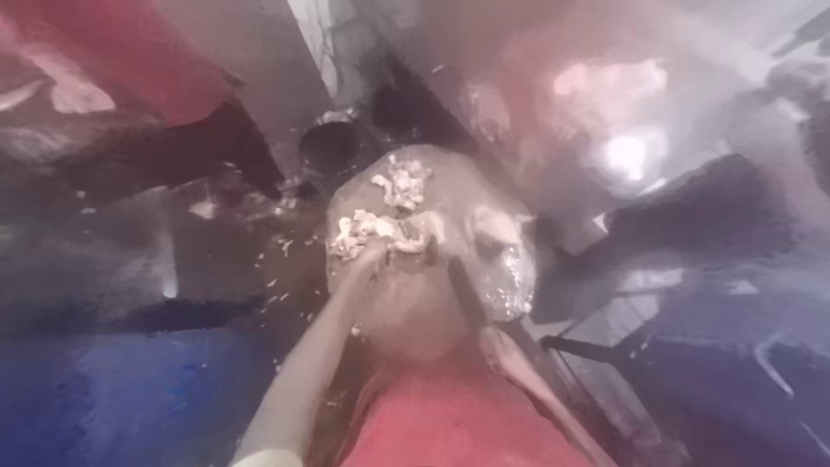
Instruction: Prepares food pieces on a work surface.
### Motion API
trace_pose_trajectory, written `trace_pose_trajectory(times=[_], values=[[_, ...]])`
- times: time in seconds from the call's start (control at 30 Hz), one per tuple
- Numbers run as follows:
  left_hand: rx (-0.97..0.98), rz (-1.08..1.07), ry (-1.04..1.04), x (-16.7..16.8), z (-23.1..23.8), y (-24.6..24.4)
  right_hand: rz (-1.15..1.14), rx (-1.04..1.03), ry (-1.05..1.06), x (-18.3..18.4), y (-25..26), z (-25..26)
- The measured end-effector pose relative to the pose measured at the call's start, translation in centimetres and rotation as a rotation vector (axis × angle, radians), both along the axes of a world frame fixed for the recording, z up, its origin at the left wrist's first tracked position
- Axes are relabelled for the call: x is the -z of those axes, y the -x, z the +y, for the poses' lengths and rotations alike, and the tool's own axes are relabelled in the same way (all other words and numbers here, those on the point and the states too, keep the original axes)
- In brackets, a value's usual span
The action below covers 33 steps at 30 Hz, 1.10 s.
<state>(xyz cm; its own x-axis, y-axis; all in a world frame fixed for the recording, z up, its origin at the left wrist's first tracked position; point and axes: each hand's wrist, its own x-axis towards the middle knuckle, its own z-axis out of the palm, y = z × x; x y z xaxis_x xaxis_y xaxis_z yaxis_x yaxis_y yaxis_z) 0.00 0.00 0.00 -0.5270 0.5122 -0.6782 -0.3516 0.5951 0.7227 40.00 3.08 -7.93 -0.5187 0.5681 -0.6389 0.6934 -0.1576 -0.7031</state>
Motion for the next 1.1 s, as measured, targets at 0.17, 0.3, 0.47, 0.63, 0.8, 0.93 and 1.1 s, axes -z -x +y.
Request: trace_pose_trajectory(times=[0.17,0.3,0.47,0.63,0.8,0.93,1.1], values=[[-0.288,-0.354,-0.256,5.1,-4.4,-7.7,0.181,0.000,-0.298,-5.7,3.0,1.9],[-0.319,-0.398,-0.142,8.0,-6.3,-10.3,0.733,0.136,-0.313,-13.3,8.7,2.0],[-0.304,-0.408,-0.131,7.5,-7.0,-9.8,0.454,-0.012,-0.431,-7.2,10.0,-0.4],[-0.210,-0.412,-0.127,9.3,-9.6,-8.8,-0.075,-0.202,-0.177,-1.3,10.7,0.2],[-0.106,-0.402,-0.103,11.9,-12.9,-7.4,0.231,-0.066,-0.290,-7.6,11.9,-1.1],[-0.065,-0.368,-0.080,10.9,-13.4,-7.0,0.004,-0.185,-0.202,-2.2,11.6,-0.6],[0.001,-0.279,-0.116,6.7,-16.6,-6.4,-0.032,-0.177,-0.192,-2.4,10.0,-2.2]])
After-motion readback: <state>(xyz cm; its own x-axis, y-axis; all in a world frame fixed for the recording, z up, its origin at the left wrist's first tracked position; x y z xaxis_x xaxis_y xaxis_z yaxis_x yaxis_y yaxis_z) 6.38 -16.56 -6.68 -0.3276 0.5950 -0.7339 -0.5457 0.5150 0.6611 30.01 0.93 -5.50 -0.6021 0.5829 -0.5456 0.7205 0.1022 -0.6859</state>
